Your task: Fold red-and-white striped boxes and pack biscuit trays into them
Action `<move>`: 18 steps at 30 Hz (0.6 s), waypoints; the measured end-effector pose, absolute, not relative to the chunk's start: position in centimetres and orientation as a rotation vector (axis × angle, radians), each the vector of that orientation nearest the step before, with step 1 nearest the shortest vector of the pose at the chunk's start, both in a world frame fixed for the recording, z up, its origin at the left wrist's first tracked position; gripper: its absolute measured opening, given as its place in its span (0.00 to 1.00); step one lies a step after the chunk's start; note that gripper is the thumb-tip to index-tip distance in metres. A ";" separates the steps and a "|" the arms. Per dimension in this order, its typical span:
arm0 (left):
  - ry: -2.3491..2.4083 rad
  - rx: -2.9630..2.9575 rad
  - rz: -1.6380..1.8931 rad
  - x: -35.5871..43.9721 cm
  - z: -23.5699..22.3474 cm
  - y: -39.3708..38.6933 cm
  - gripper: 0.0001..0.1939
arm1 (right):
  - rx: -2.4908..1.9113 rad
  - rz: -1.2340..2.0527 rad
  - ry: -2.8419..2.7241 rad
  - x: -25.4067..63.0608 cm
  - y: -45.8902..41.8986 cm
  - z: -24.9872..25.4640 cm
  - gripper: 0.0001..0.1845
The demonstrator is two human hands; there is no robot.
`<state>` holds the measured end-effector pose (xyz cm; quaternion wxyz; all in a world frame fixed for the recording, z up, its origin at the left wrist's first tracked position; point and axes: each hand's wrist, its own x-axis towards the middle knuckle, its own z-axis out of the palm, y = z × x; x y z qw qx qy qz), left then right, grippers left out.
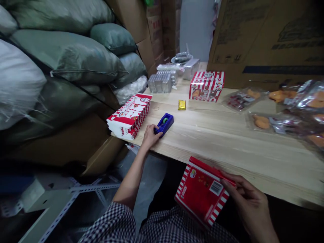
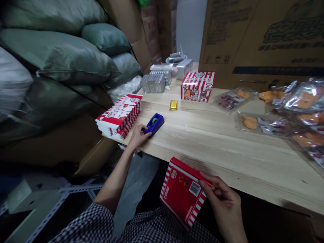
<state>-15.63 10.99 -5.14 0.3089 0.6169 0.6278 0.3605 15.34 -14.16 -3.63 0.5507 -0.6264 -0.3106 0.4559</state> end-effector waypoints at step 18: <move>1.383 1.049 1.174 -17.0 -6.2 9.6 0.19 | -1.435 0.796 -0.854 12.7 -14.1 -1.9 0.12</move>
